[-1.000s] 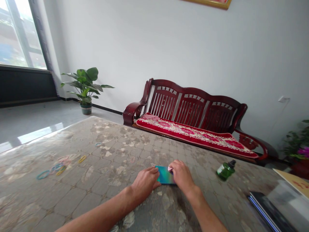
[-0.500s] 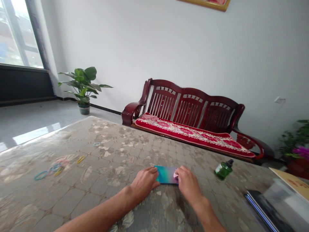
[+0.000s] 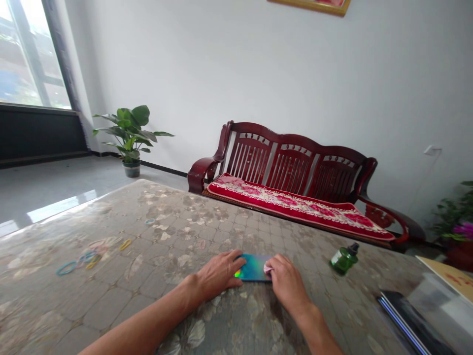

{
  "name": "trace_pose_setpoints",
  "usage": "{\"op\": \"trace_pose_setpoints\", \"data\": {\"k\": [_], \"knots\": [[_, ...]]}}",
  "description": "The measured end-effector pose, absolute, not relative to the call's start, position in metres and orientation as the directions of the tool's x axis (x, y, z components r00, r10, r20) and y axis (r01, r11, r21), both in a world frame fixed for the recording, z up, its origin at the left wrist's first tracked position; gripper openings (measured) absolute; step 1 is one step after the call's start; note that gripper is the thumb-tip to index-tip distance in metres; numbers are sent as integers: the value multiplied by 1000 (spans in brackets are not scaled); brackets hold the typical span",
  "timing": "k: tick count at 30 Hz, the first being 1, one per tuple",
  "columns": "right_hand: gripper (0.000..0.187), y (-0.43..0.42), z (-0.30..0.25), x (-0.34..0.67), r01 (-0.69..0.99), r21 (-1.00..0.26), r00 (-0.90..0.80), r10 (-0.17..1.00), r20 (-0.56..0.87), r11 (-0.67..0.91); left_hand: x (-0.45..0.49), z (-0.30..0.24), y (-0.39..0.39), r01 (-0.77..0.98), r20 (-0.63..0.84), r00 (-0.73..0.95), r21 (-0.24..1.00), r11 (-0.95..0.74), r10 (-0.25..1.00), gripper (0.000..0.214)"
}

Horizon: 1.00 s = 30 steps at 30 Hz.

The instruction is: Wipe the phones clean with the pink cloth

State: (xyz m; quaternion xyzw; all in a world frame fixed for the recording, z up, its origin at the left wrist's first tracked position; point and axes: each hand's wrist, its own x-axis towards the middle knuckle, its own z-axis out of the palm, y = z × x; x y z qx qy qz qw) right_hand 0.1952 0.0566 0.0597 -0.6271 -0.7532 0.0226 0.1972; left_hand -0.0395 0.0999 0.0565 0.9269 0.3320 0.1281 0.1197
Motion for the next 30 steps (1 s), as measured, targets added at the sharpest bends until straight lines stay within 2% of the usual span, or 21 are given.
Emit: {"op": "trace_pose_setpoints", "data": {"k": [4, 9, 13, 16, 19, 24, 30], "knots": [[28, 57, 59, 197, 911, -341, -136, 951, 279, 230, -36, 55, 104, 566, 173, 785, 191, -802, 595, 42], [28, 61, 57, 202, 879, -415, -112, 947, 300, 235, -30, 55, 105, 548, 141, 832, -59, -834, 536, 41], [29, 62, 58, 204, 845, -457, -98, 921, 376, 277, -26, 59, 108, 514, 97, 858, -192, -836, 505, 32], [28, 62, 64, 207, 827, -453, -104, 884, 457, 332, -23, 66, 112, 525, 93, 851, -171, -834, 517, 19], [27, 61, 72, 210, 824, -412, -125, 835, 536, 388, -23, 76, 115, 553, 96, 832, -73, -830, 546, 14], [25, 55, 80, 207, 824, -326, -195, 772, 605, 463, -25, 85, 113, 575, 90, 813, 32, -817, 575, 19], [24, 50, 84, 181, 785, -248, -315, 711, 629, 567, -28, 83, 117, 653, 135, 733, 134, -745, 667, 27]]}}
